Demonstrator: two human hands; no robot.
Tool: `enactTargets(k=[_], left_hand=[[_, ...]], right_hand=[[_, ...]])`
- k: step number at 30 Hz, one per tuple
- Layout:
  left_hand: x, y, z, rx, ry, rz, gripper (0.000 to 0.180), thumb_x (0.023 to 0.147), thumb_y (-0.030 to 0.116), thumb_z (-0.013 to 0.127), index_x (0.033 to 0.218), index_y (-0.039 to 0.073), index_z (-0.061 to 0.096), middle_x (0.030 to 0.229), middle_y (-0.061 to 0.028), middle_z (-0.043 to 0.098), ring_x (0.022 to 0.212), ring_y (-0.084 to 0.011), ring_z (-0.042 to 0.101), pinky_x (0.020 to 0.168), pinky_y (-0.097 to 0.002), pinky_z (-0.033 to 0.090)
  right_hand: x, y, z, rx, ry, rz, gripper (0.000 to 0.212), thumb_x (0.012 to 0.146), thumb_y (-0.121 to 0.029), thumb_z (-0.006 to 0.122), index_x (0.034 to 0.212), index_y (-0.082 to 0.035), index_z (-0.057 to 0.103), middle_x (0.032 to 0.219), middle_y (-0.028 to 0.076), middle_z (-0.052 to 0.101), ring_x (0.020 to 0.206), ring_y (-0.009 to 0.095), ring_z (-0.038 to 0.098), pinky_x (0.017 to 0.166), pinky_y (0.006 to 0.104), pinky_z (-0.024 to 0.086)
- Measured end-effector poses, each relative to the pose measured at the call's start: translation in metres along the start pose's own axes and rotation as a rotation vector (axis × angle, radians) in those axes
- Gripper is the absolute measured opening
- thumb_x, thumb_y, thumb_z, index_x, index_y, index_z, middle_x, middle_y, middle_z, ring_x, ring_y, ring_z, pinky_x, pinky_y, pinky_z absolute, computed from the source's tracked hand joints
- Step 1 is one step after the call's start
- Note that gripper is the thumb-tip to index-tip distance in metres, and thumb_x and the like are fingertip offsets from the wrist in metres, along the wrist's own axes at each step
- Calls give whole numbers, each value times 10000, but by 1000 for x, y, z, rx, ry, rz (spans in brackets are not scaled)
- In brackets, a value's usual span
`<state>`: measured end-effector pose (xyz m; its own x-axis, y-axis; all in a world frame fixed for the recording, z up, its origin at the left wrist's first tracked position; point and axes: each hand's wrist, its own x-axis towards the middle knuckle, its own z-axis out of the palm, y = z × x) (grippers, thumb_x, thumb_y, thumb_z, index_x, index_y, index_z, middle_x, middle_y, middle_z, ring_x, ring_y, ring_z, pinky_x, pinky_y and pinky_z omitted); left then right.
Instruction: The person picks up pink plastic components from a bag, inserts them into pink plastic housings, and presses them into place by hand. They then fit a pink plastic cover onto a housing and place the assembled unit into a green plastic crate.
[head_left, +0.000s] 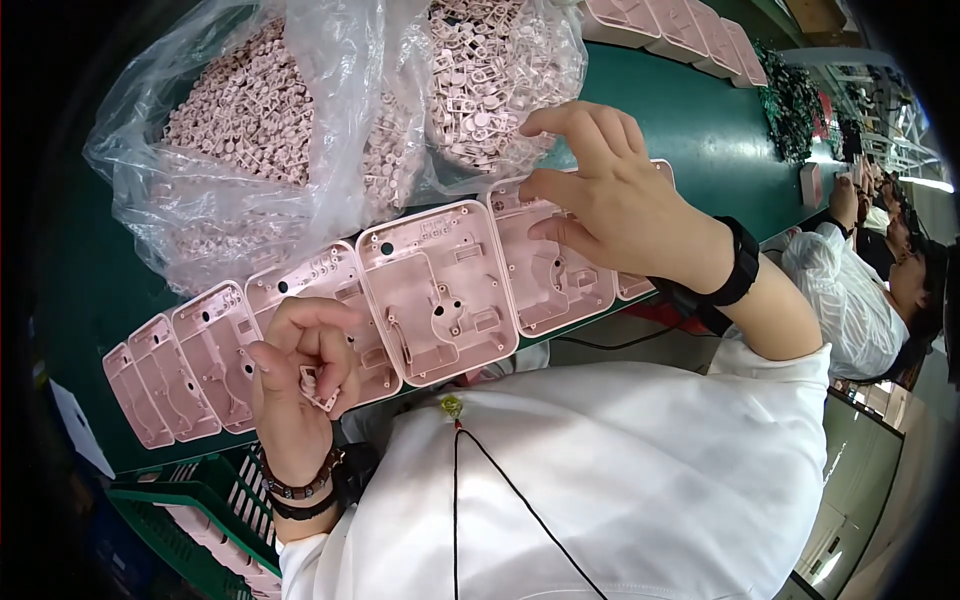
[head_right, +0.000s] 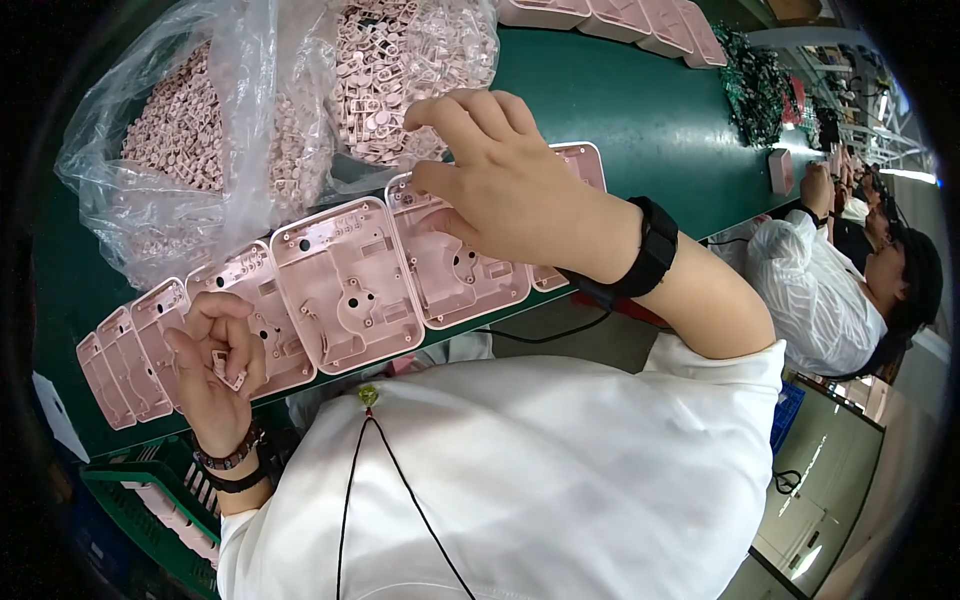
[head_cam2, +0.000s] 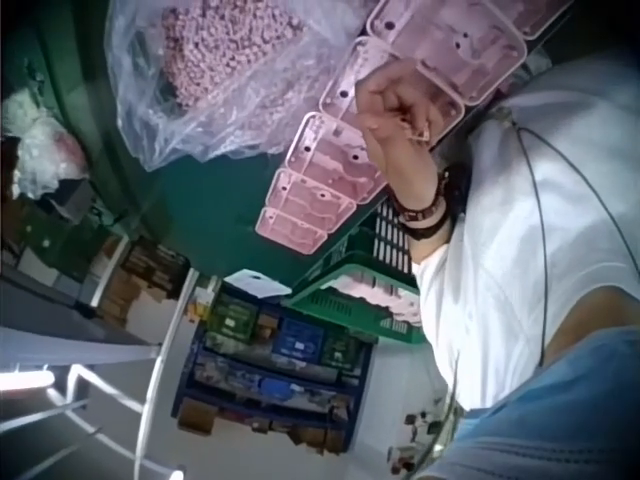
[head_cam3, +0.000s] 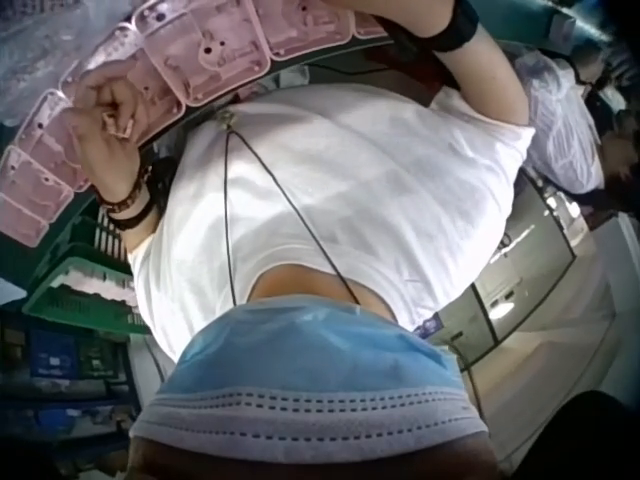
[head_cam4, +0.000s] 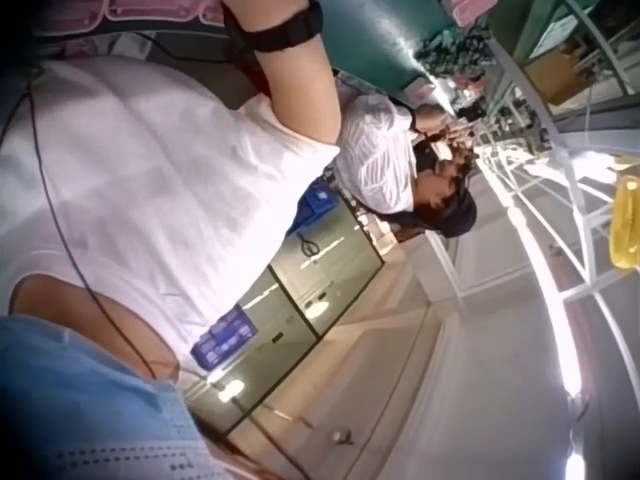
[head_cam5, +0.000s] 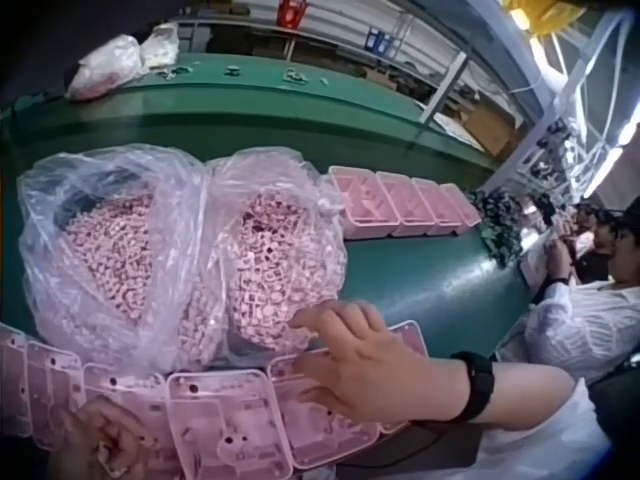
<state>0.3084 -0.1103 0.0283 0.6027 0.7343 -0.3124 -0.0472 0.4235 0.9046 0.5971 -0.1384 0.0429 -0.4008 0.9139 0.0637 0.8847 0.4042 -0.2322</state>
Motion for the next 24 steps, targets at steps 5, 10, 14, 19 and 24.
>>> enactTargets(k=[5, 10, 14, 19, 24], left_hand=[[1, -2, 5, 10, 0, 39, 692, 862, 636, 237, 972, 1, 489, 547, 33, 302, 433, -40, 248, 395, -181, 210], [2, 1, 14, 29, 24, 73, 653, 889, 600, 227, 946, 4, 485, 537, 33, 284, 402, -43, 209, 368, -189, 177], [6, 5, 22, -9, 22, 34, 675, 880, 619, 209, 954, 8, 487, 546, 33, 299, 411, -42, 223, 367, -188, 178], [15, 9, 13, -77, -151, -136, 743, 861, 647, 204, 1101, -6, 465, 637, 17, 392, 483, -37, 316, 430, -172, 232], [11, 7, 13, -73, -150, -190, 748, 874, 628, 169, 1188, -6, 411, 709, 12, 446, 534, -31, 341, 451, -171, 240]], right_hand=[[-3, 11, 11, 3, -68, -22, 221, 593, -151, 711, 798, -97, 647, 1212, 78, 415, 1137, 296, 368, 962, 424, 285], [-3, 13, 14, -26, -125, -31, 211, 613, -175, 697, 802, -98, 643, 1184, 74, 431, 1108, 278, 389, 953, 418, 286], [11, -9, 1, 55, -5, -45, 191, 651, -197, 672, 803, -93, 623, 1127, 67, 460, 1013, 258, 434, 887, 395, 308], [35, -77, -5, 303, 85, -155, 196, 669, -209, 666, 801, -90, 584, 1049, 52, 487, 880, 228, 457, 783, 357, 315], [51, -98, 10, 232, 159, -168, 217, 644, -198, 691, 792, -94, 571, 1008, 48, 479, 843, 222, 445, 756, 341, 316]])
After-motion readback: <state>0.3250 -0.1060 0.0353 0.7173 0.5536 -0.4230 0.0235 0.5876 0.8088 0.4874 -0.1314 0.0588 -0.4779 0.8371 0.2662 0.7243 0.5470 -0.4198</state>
